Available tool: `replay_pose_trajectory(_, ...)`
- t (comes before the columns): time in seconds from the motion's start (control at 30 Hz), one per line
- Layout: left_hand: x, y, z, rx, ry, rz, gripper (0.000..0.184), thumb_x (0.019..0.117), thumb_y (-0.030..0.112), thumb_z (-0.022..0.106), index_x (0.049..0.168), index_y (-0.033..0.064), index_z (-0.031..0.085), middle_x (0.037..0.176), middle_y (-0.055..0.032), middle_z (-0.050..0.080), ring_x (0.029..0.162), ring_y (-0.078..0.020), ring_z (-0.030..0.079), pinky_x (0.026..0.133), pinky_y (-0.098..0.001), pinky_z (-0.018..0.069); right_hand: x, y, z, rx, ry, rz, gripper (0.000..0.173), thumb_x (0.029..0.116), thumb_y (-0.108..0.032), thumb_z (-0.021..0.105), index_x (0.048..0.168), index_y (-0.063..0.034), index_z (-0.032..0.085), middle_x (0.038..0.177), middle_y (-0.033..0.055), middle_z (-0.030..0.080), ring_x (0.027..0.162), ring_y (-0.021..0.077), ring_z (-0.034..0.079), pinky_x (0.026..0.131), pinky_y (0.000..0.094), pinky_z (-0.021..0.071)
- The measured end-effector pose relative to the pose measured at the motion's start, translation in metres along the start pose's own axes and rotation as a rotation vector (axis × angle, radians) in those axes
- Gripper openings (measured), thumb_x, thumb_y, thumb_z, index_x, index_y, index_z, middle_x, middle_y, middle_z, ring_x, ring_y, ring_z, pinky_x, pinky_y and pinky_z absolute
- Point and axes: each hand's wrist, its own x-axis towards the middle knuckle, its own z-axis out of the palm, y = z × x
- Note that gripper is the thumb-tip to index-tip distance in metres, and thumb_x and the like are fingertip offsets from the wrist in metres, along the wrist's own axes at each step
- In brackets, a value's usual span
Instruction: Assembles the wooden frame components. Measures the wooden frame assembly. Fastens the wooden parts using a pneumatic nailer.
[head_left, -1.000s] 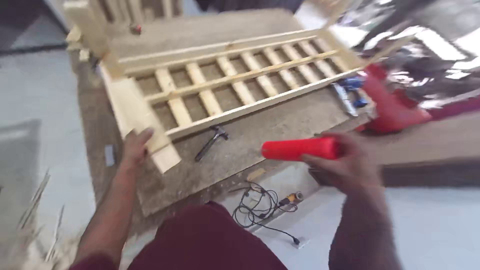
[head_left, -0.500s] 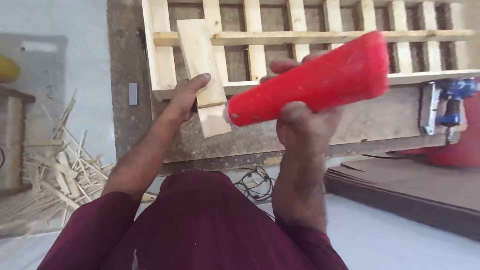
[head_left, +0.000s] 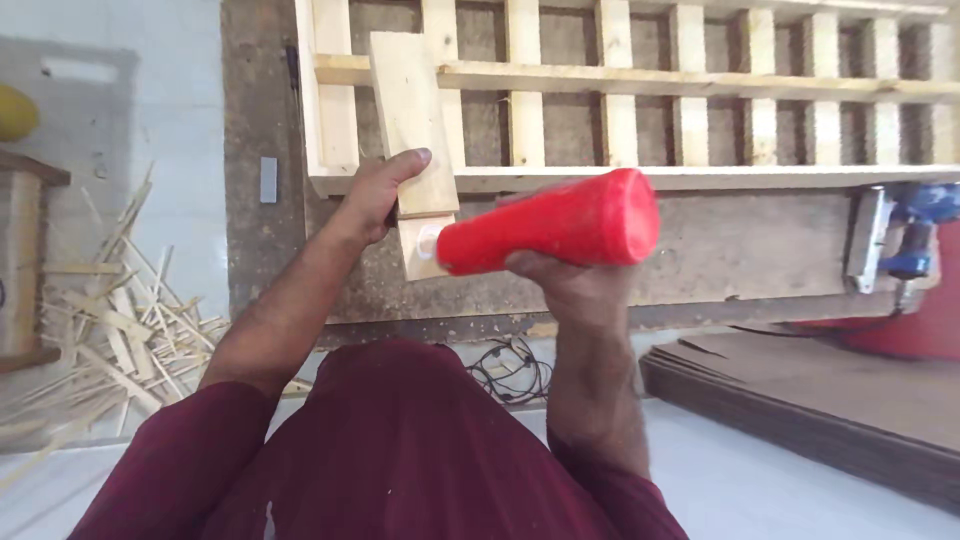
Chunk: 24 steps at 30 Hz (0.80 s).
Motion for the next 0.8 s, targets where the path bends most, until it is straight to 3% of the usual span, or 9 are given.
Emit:
replay_pose_trajectory(0.13, -0.001, 0.001, 0.007, 0.029, 0.002, -0.011, 0.039, 0.1032, 0.035, 0.06, 0.124, 0.0017, 0.063, 0.103, -0.0135, 0.075, 0.09, -0.0244, 0.075, 0.078, -0.0426, 0.0647, 0.002, 0.008, 0.006, -0.034, 0.024, -0.024, 0.057, 0.0737, -0.012, 0.092, 0.121, -0.0058, 0.061, 0.113, 0.006, 0.073, 0.106, 0.0219, 0.072, 0.092, 0.0452, 0.0634)
replay_pose_trajectory(0.23, 0.003, 0.002, 0.004, -0.011, -0.028, -0.009, 0.041, 0.1031, 0.034, 0.06, 0.127, 0.0004, 0.061, 0.105, -0.0164, 0.075, 0.092, -0.0272, 0.075, 0.079, -0.0454, 0.0649, -0.002, 0.008, 0.002, 0.033, -0.022, -0.022, 0.058, 0.0724, -0.011, 0.093, 0.122, -0.003, 0.063, 0.116, 0.0106, 0.073, 0.109, 0.0268, 0.072, 0.095, 0.0484, 0.0621)
replay_pose_trajectory(0.37, 0.004, 0.001, 0.005, 0.027, -0.03, -0.02, 0.038, 0.1037, 0.034, 0.058, 0.123, 0.0026, 0.063, 0.102, -0.0134, 0.075, 0.088, -0.024, 0.075, 0.076, -0.0424, 0.0648, -0.003, 0.015, -0.001, -0.023, 0.032, -0.048, 0.056, 0.0744, -0.016, 0.093, 0.12, -0.0091, 0.062, 0.112, 0.0022, 0.073, 0.104, 0.0189, 0.072, 0.091, 0.0432, 0.0637)
replay_pose_trajectory(0.5, 0.008, 0.004, 0.0, 0.04, -0.029, -0.009, 0.04, 0.1029, 0.032, 0.06, 0.127, 0.0011, 0.06, 0.104, -0.0157, 0.075, 0.091, -0.0271, 0.075, 0.078, -0.045, 0.0652, -0.012, 0.015, -0.008, 0.04, -0.046, 0.005, 0.06, 0.0724, -0.018, 0.095, 0.122, -0.0047, 0.064, 0.115, 0.0099, 0.074, 0.107, 0.0264, 0.072, 0.092, 0.0482, 0.0632)
replay_pose_trajectory(0.6, 0.009, 0.001, -0.002, 0.028, -0.032, -0.009, 0.037, 0.1033, 0.031, 0.06, 0.125, 0.0016, 0.062, 0.103, -0.0153, 0.075, 0.091, -0.0262, 0.075, 0.079, -0.0444, 0.0648, -0.013, 0.02, -0.01, -0.021, 0.055, -0.001, 0.062, 0.0715, -0.02, 0.095, 0.123, -0.0109, 0.061, 0.114, 0.001, 0.073, 0.106, 0.0181, 0.072, 0.093, 0.0428, 0.0632)
replay_pose_trajectory(0.7, 0.011, 0.003, 0.0, 0.028, -0.032, -0.004, 0.034, 0.1033, 0.029, 0.06, 0.123, 0.0012, 0.064, 0.102, -0.0145, 0.075, 0.09, -0.0252, 0.075, 0.079, -0.0434, 0.0648, -0.012, 0.018, -0.009, 0.085, -0.062, -0.023, 0.06, 0.0733, -0.016, 0.094, 0.123, -0.0014, 0.063, 0.118, 0.0143, 0.073, 0.111, 0.0316, 0.071, 0.097, 0.0515, 0.0612)
replay_pose_trajectory(0.73, 0.011, 0.002, -0.001, 0.027, -0.032, -0.005, 0.035, 0.1034, 0.029, 0.06, 0.123, 0.001, 0.063, 0.102, -0.0149, 0.075, 0.09, -0.0256, 0.075, 0.079, -0.0437, 0.0649, -0.013, 0.019, -0.012, 0.076, -0.055, -0.024, 0.06, 0.0735, -0.017, 0.094, 0.122, -0.0016, 0.062, 0.118, 0.0145, 0.073, 0.11, 0.032, 0.071, 0.096, 0.0519, 0.0614)
replay_pose_trajectory(0.8, 0.01, 0.001, -0.002, 0.024, -0.029, -0.003, 0.034, 0.1038, 0.029, 0.059, 0.123, 0.0013, 0.063, 0.102, -0.0147, 0.075, 0.09, -0.0258, 0.075, 0.079, -0.044, 0.0649, -0.013, 0.022, -0.019, 0.011, 0.036, 0.0, 0.062, 0.0719, -0.021, 0.095, 0.122, -0.0084, 0.061, 0.115, 0.0056, 0.073, 0.108, 0.0232, 0.072, 0.094, 0.0462, 0.0627)
